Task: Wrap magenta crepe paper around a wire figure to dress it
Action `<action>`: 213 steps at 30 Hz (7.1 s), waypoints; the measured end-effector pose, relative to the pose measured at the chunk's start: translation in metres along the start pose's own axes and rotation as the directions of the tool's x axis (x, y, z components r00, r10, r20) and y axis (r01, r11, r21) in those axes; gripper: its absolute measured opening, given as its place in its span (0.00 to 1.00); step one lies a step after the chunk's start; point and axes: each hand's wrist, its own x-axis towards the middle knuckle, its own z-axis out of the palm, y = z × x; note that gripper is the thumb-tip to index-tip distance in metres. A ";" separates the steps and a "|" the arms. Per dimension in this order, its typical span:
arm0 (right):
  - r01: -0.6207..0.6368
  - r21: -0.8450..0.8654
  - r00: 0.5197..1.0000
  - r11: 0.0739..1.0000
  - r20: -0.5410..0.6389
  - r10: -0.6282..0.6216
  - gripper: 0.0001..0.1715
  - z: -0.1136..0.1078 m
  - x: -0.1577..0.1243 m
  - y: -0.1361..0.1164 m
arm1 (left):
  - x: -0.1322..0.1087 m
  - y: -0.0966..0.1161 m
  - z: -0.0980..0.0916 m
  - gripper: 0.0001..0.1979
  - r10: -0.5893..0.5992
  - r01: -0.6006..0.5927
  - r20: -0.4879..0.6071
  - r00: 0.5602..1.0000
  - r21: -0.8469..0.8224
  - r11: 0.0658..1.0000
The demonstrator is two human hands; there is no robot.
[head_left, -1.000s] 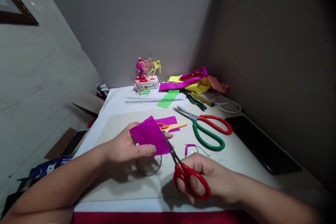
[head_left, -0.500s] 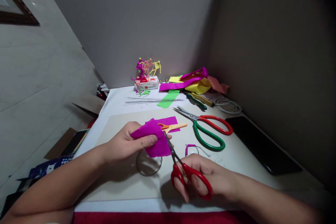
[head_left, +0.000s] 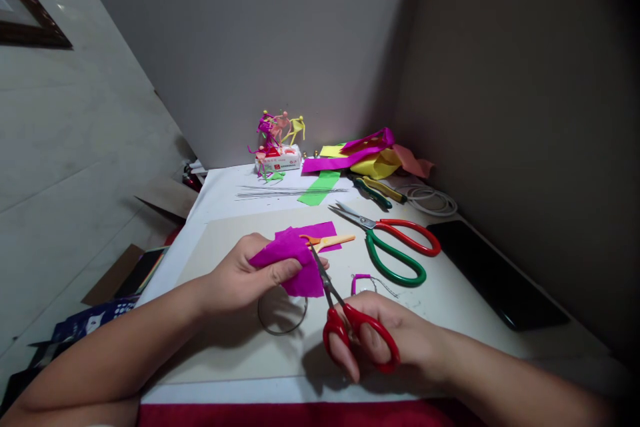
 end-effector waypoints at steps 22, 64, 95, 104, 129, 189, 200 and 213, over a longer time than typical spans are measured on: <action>-0.032 0.040 0.999 0.999 0.014 0.032 0.32 0.003 0.003 0.000 | 0.000 0.003 0.003 0.18 -0.010 0.009 0.017 1.000 0.056 0.998; -0.023 0.003 0.999 1.000 -0.040 0.024 0.30 0.003 0.000 -0.004 | 0.001 0.009 0.001 0.17 0.097 -0.122 0.119 0.988 0.228 0.966; -0.078 -0.016 0.993 0.997 0.092 0.079 0.31 -0.011 -0.005 -0.009 | 0.001 0.006 -0.003 0.14 0.093 -0.101 0.145 0.985 0.051 0.994; -0.069 -0.043 0.993 0.997 0.089 0.073 0.31 -0.005 -0.001 -0.011 | 0.007 0.010 -0.003 0.15 0.258 -0.307 0.283 0.924 0.144 0.941; -0.145 -0.165 0.987 0.976 0.039 0.154 0.32 -0.003 -0.001 -0.016 | 0.008 0.008 -0.002 0.14 0.141 -0.186 0.353 0.925 0.095 0.978; -0.371 -0.886 0.877 -0.277 -0.432 0.210 0.08 0.046 0.032 -0.009 | 0.010 0.010 -0.034 0.12 -0.035 0.005 -0.262 0.964 -0.114 0.993; -0.383 -0.837 0.876 -0.391 -0.463 0.132 0.10 0.043 0.053 -0.014 | 0.008 0.014 -0.029 0.09 -0.016 -0.009 -0.222 0.975 -0.112 0.994; -0.538 -0.797 0.839 -0.274 -0.536 -0.090 0.12 0.012 0.058 -0.012 | 0.004 0.019 -0.031 0.10 -0.080 0.085 -0.232 0.969 0.012 0.996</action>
